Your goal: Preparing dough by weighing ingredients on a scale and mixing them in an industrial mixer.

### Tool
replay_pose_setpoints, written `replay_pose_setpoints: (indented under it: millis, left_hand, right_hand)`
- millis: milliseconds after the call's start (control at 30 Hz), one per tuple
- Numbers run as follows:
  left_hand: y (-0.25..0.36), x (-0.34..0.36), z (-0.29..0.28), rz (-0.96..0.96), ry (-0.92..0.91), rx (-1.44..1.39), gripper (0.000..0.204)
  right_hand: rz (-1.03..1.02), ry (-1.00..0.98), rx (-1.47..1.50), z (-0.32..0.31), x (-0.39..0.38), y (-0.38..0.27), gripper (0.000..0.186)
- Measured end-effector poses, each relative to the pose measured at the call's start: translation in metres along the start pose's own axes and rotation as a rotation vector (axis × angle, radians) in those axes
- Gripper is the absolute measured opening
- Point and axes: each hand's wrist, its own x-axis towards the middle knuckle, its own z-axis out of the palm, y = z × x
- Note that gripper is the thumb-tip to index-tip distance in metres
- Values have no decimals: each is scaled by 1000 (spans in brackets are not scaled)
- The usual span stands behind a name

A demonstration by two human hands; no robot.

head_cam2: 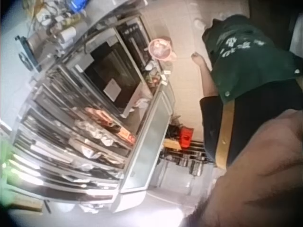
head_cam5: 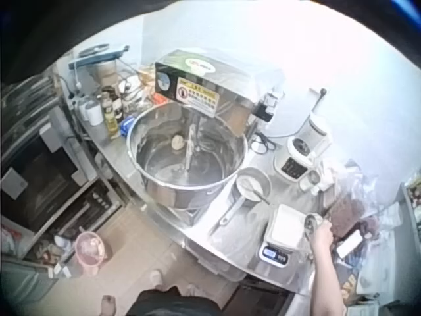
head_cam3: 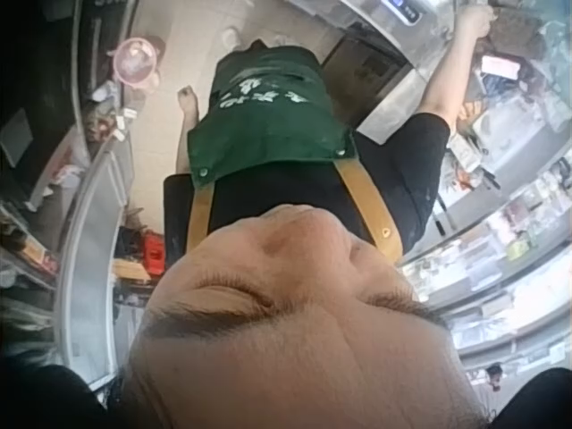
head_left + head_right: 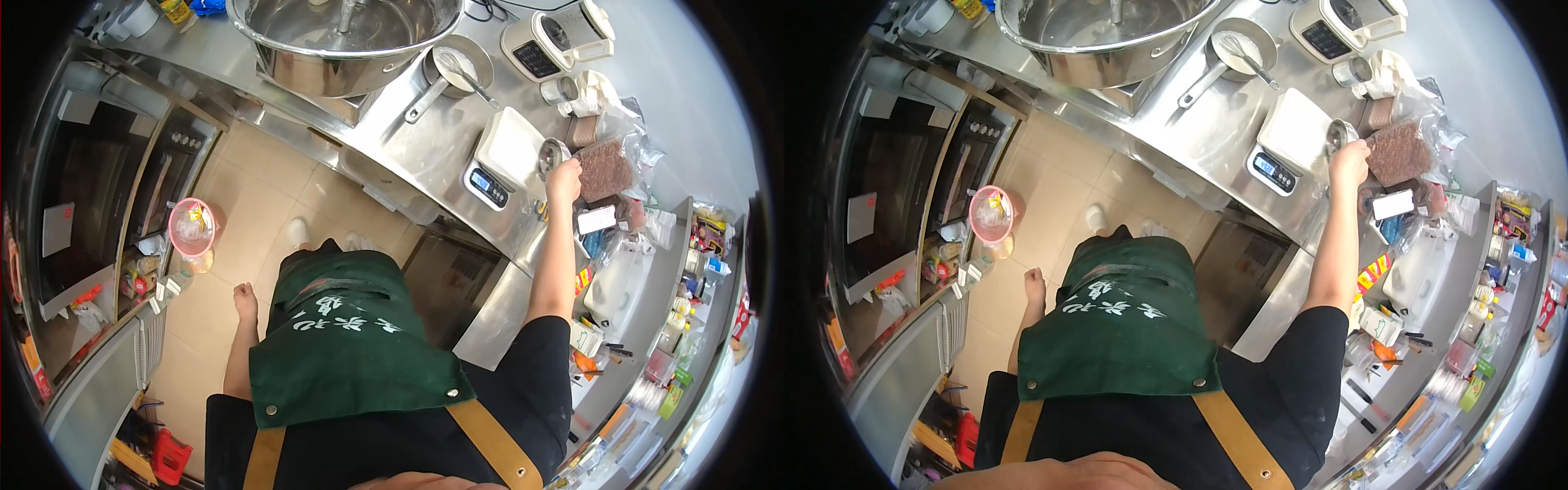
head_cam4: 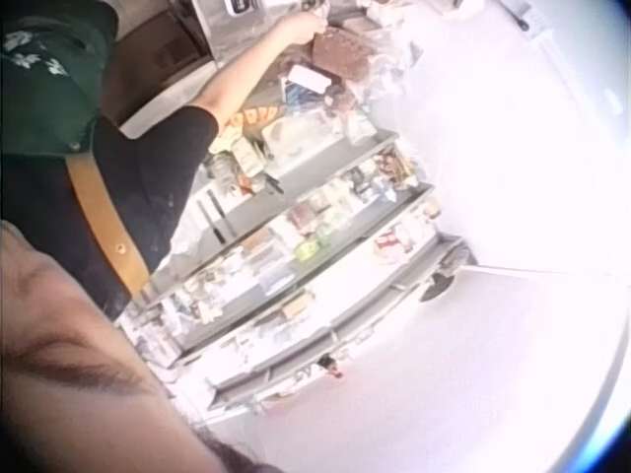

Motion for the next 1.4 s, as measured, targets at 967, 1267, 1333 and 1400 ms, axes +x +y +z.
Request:
replay_pose_setpoints:
  millis: [967, 1267, 1333, 1400]
  left_hand:
    - [-33, 24, -2, 50, 19, 0, 32]
    - [-28, 14, -9, -42, -9, 34, 33]
    - [-19, 6, -5, -37, -19, 46, 33]
    - [-4, -5, 0, -30, -42, 106, 34]
  right_hand:
    - [523, -634, 1714, -8, -39, 25, 7]
    - [478, -577, 1478, -12, -82, 11, 13]
    - [449, -702, 1462, 2, -110, 7, 15]
    - [474, -904, 1452, 23, -142, 2, 15]
